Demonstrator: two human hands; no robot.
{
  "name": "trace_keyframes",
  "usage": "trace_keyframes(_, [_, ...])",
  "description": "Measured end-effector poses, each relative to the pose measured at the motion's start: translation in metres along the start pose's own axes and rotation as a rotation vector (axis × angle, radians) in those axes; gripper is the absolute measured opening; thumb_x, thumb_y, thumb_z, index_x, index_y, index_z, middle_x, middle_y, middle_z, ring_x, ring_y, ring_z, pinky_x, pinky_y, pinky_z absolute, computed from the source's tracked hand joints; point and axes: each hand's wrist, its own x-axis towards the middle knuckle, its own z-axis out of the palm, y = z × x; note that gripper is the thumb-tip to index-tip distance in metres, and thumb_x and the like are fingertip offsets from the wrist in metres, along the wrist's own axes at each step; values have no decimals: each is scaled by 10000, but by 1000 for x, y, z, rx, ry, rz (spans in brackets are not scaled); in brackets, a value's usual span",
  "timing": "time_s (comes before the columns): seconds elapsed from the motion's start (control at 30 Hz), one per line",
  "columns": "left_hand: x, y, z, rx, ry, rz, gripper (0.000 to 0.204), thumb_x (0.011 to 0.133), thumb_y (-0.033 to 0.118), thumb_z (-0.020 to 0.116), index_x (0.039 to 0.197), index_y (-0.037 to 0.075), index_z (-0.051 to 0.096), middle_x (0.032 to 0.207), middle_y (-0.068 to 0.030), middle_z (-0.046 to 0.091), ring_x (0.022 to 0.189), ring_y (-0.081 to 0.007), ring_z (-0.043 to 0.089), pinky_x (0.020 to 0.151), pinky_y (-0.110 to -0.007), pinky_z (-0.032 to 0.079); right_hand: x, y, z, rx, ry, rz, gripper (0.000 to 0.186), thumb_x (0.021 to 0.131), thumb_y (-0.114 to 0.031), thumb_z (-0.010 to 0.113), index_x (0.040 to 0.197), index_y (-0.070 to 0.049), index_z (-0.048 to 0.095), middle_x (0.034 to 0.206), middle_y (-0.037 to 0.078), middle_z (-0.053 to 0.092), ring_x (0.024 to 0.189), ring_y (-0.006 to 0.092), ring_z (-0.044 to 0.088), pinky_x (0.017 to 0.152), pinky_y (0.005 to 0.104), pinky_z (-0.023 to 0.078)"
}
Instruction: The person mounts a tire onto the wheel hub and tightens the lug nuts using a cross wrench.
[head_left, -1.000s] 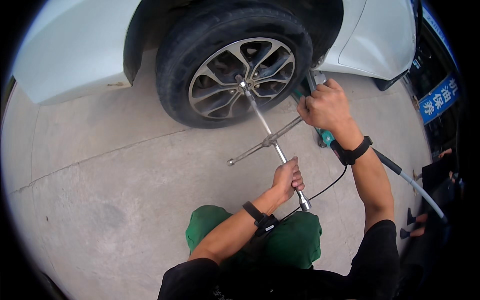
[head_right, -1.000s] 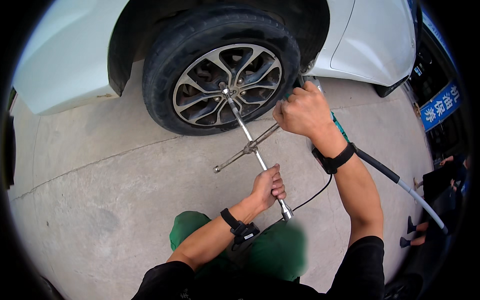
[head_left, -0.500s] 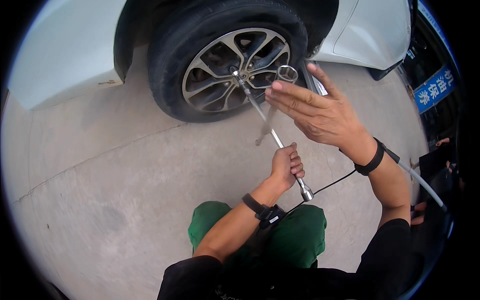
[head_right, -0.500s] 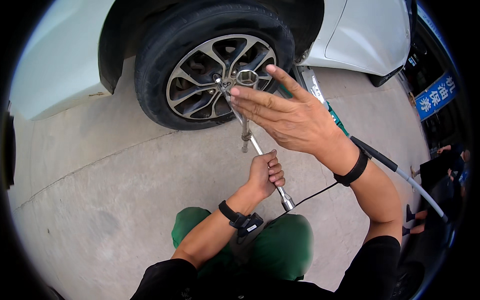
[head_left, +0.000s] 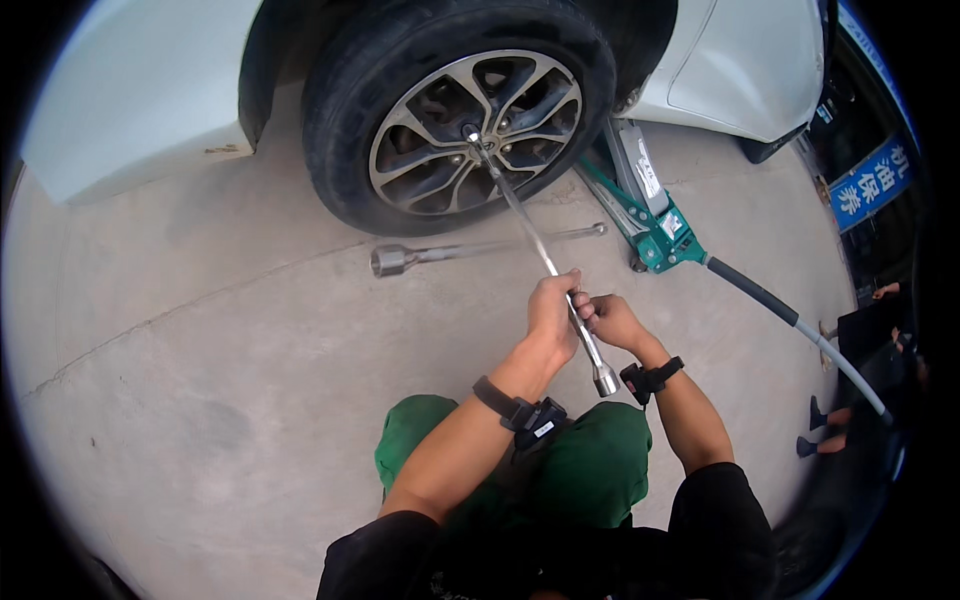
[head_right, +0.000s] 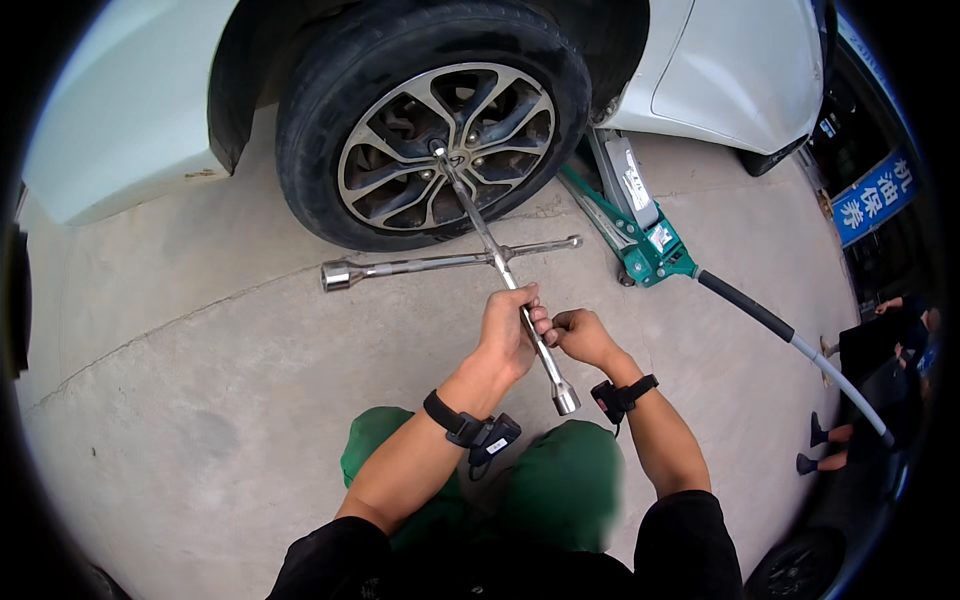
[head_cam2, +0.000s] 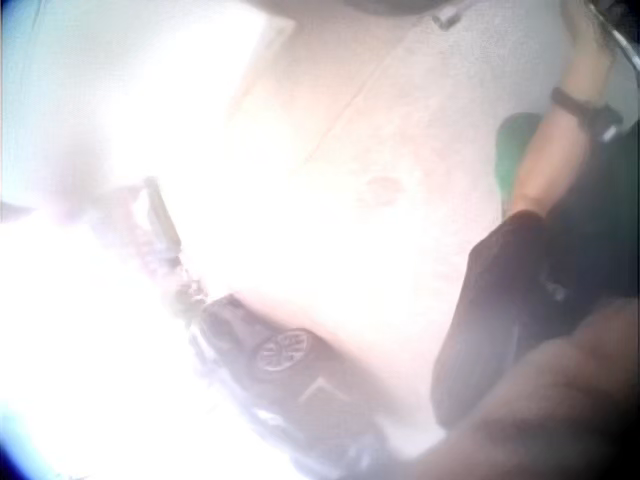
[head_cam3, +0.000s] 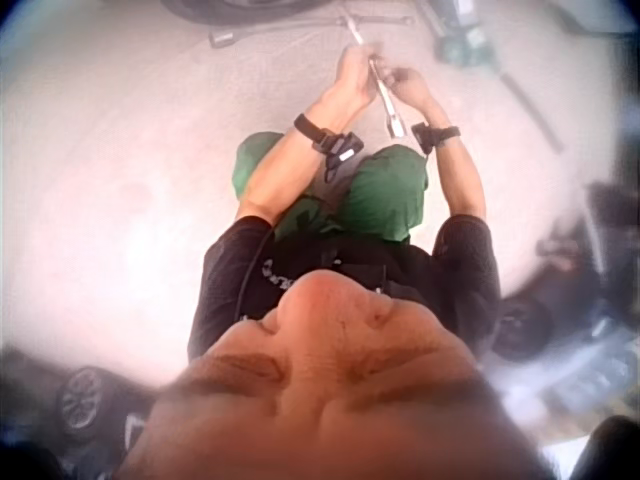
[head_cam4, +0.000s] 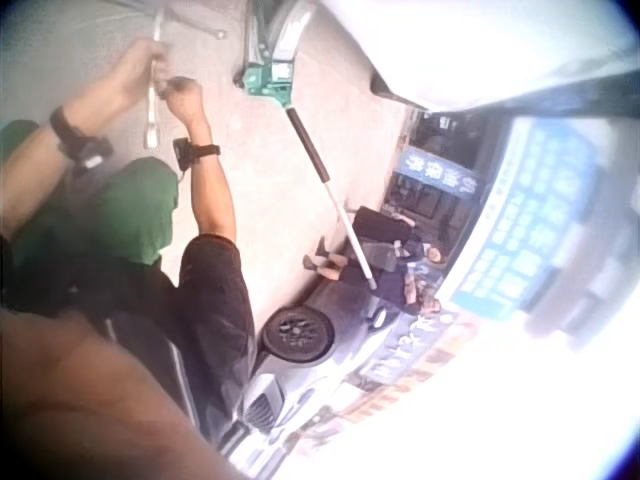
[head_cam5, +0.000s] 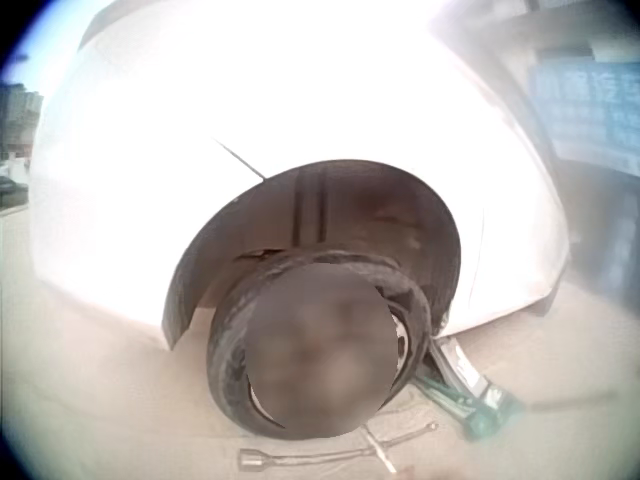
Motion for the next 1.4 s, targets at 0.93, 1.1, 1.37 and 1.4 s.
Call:
trace_keyframes(0.93, [11, 24, -3, -23, 29, 151, 85, 809, 133, 526, 805, 50, 507, 684, -62, 514, 556, -173, 500, 553, -327, 455, -23, -23, -44, 429, -226, -14, 227, 874, -34, 469, 990, 58, 641, 833, 100, 685, 779, 159, 662, 732, 273, 534])
trace_keyframes(1.1, [13, 25, -3, -13, 28, 165, 93, 812, 123, 527, 842, 35, 523, 697, -67, 524, 581, -185, 513, 587, -341, 480, -30, -26, -49, 482, -302, 2, 272, 950, -154, 466, 1047, 44, 626, 874, 114, 685, 785, 167, 664, 702, 296, 552])
trace_keyframes(1.37, [26, 23, -13, -26, 55, 188, 110, 815, 108, 546, 874, 18, 527, 779, -99, 552, 652, -210, 549, 637, -364, 510, -70, -70, -39, 555, -715, -36, 370, 974, -345, 544, 993, 23, 578, 869, 91, 655, 781, 155, 659, 635, 282, 562])
trace_keyframes(1.4, [26, 23, -13, -27, 53, 189, 112, 817, 109, 547, 877, 17, 526, 794, -107, 560, 666, -216, 558, 651, -370, 515, -72, -74, -37, 538, -697, -29, 307, 963, -297, 577, 942, 10, 562, 824, 74, 638, 735, 144, 651, 629, 277, 557])
